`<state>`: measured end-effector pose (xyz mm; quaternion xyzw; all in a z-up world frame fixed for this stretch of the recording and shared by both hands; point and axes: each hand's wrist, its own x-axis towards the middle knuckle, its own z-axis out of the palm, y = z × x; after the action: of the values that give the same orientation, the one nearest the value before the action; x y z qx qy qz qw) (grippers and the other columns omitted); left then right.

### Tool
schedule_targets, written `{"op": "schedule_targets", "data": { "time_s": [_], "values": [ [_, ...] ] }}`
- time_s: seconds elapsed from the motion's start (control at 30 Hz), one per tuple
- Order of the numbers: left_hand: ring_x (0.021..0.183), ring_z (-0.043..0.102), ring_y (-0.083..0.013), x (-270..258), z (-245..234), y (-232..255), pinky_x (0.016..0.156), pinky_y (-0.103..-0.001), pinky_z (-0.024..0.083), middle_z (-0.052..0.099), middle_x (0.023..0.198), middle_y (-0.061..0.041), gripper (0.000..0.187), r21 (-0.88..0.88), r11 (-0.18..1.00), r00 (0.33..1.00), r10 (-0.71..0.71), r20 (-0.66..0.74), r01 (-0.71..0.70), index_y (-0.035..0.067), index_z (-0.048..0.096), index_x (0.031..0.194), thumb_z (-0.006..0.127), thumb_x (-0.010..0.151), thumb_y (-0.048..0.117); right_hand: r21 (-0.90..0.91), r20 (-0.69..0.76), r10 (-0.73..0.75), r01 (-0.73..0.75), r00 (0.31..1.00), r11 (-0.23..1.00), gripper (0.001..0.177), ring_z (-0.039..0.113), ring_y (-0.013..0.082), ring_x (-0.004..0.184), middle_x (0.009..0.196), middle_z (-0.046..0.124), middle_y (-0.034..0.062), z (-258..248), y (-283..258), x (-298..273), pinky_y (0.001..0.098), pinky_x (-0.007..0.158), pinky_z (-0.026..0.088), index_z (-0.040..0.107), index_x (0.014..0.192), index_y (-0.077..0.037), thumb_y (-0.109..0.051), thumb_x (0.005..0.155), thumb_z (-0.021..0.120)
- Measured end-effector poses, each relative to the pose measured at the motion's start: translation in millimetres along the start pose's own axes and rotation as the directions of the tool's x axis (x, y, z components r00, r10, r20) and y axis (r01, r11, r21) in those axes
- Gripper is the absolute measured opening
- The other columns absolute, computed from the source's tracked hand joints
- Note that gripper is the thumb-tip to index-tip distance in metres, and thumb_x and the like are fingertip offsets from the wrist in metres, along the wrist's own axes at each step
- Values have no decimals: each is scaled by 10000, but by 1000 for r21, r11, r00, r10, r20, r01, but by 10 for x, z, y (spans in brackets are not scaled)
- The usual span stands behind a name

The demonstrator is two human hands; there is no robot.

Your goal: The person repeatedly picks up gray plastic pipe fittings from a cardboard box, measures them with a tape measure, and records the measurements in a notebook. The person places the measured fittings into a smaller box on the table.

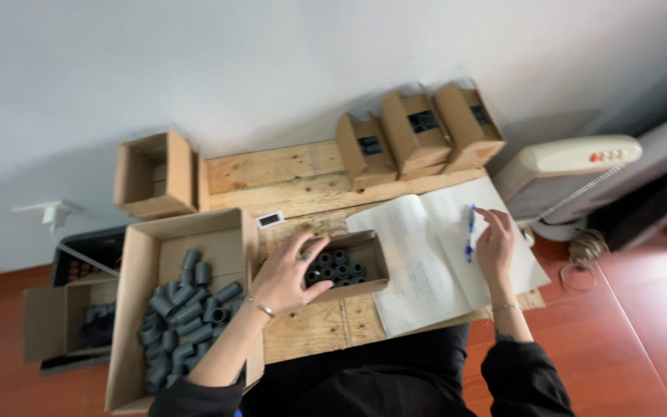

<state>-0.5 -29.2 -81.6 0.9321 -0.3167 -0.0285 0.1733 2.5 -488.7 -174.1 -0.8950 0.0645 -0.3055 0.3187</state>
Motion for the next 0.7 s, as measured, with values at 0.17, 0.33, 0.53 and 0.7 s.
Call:
{"op": "schedule_targets", "data": {
  "time_s": [0.17, 0.33, 0.53, 0.7],
  "values": [
    [1277, 559, -418, -156, -218, -32, 1038, -520, 480, 489, 1430, -163, 655, 31, 998, 991, -52, -123, 56, 264, 455, 1531, 586, 940, 513, 68, -35, -71, 73, 997, 995, 510, 670, 340, 1003, 1137, 623, 145, 179, -440, -39, 449, 922, 543, 749, 1240, -107, 165, 920, 460],
    [1027, 689, -337, -572, -679, -341, 838, -449, 588, 630, 1144, -45, 296, 93, 968, 959, -214, -186, 234, 243, 681, 1240, 615, 961, 318, 195, -14, -142, 142, 990, 970, 438, 678, 320, 958, 1087, 649, 140, 289, -1111, -126, 426, 907, 552, 765, 1193, -62, 202, 935, 529],
    [1156, 691, -305, -1292, -634, -603, 980, -435, 549, 729, 1110, -68, 264, 158, 821, 737, -564, 373, 549, 254, 749, 1069, 752, 832, 371, 308, 96, -174, 137, 980, 942, 360, 690, 255, 890, 1043, 676, 105, 434, -1533, -264, 381, 874, 572, 781, 1118, -59, 187, 946, 583],
    [1134, 710, -322, -1741, -265, -709, 936, -445, 592, 740, 1169, -93, 340, 235, 725, 540, -654, 529, 648, 200, 753, 1173, 742, 836, 247, 354, 144, -243, 179, 959, 918, 346, 690, 273, 853, 1049, 672, 134, 467, -1699, -239, 411, 826, 571, 780, 1074, -40, 209, 942, 580]
  ]
}}
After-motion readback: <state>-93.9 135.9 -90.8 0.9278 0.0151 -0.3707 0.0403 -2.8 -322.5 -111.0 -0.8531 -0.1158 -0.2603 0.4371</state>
